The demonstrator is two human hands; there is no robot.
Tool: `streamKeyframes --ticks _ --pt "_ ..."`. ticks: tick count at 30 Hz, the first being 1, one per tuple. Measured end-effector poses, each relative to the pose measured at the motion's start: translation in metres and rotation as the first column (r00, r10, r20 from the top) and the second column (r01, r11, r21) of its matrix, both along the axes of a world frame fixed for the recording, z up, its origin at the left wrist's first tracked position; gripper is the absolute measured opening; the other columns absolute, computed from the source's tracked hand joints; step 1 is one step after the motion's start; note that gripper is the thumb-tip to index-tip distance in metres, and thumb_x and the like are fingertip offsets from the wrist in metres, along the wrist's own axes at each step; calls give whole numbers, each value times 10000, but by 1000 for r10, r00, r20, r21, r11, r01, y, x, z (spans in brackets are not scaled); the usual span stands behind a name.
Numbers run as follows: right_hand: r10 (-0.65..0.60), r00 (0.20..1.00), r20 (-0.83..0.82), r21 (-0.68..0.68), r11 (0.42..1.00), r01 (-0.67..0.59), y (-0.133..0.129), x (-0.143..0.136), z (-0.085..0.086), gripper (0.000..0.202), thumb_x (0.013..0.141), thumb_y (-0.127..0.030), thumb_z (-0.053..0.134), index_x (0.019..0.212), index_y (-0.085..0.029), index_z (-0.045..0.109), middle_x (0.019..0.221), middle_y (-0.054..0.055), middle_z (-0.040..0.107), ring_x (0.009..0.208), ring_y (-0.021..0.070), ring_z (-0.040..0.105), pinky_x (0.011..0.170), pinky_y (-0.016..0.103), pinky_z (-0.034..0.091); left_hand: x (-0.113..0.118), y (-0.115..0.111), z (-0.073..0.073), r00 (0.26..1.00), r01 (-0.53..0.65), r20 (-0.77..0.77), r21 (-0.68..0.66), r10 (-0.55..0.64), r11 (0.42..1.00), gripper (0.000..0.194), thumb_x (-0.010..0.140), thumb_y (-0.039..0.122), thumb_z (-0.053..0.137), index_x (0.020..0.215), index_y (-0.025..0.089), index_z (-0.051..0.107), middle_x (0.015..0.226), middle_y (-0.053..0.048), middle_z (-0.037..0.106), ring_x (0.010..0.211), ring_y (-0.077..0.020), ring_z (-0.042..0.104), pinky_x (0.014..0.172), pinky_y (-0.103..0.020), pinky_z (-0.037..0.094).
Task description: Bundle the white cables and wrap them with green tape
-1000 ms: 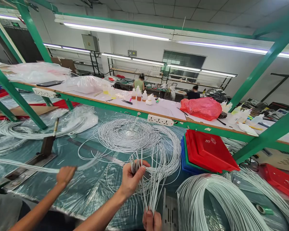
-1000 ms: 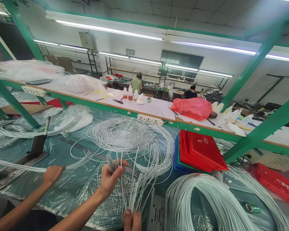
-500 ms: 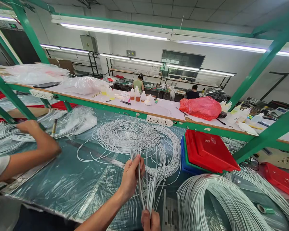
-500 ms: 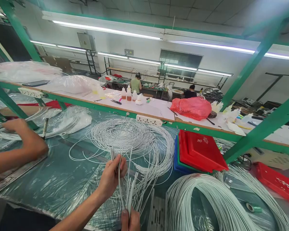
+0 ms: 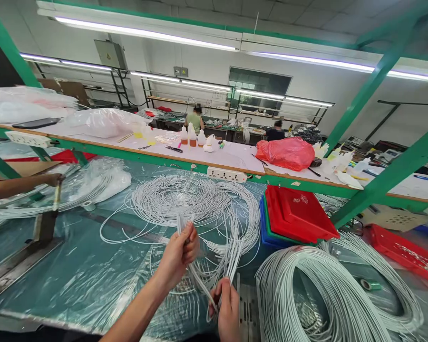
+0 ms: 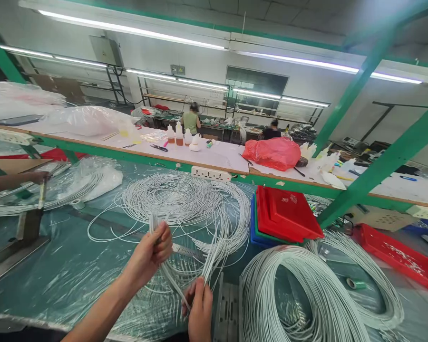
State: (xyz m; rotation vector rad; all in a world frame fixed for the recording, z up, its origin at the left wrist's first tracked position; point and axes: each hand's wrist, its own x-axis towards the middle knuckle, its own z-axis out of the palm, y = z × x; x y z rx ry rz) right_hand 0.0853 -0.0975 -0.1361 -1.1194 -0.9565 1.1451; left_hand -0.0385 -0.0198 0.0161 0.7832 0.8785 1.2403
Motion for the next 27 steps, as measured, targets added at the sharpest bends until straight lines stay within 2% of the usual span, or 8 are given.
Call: streamKeyframes --ticks 2,4,8,10,16,20,23,27 --pt "-6 997 -73 -9 1000 5 8 4 10 541 949 -695 358 656 -242 392 609 5 502 530 151 489 523 274 464 -11 2 -1 979 3 -202 47 7 999 559 701 643 740 619 197 414 479 118 199 414 -37 131 388 -180 141" --pt "1 996 -90 7 1000 -1 13 5 18 543 932 -700 399 655 -233 410 641 8 508 575 150 491 572 273 470 -14 2 -4 903 59 -429 107 -7 993 490 713 596 746 627 168 523 481 89 278 440 -52 203 416 -190 171" --pt "130 985 -117 -31 990 -135 14 1 26 573 866 -763 448 643 -243 362 544 -74 285 443 97 245 411 238 272 1 -5 -19 764 262 -637 159 -104 952 397 789 522 689 723 131 706 589 3 512 550 -103 379 509 -215 304" --pt "162 978 -134 -44 985 -169 11 0 27 591 826 -787 489 643 -244 344 556 -84 233 460 89 196 414 231 223 11 -8 -26 763 267 -639 169 -101 949 382 802 507 680 755 130 722 616 -3 542 574 -113 402 538 -221 329" --pt "259 953 -155 -28 964 -266 4 3 31 586 841 -760 509 640 -220 400 569 -73 272 487 87 213 439 230 200 18 -6 -32 809 196 -586 199 -44 960 466 798 542 675 584 131 631 533 35 362 546 -92 289 506 -222 239" --pt "309 943 -120 -20 949 -314 0 5 30 582 872 -743 474 638 -215 404 576 -58 299 501 97 266 456 237 214 10 2 -29 823 69 -565 209 62 975 490 772 603 671 738 120 747 520 35 369 520 -92 297 493 -227 238" --pt "348 936 -53 -35 936 -350 -7 3 19 578 886 -742 446 653 -213 425 589 -50 313 506 105 297 465 242 244 4 9 -26 848 -17 -521 153 96 988 574 727 672 671 764 104 743 465 72 258 459 -74 210 448 -227 157" --pt "379 923 66 -2 925 -380 -13 0 -5 559 924 -697 413 641 -216 436 535 -57 289 455 101 278 437 248 210 -2 16 -20 912 -68 -400 84 96 994 613 661 715 702 752 109 691 433 102 221 424 -54 153 433 -219 105"
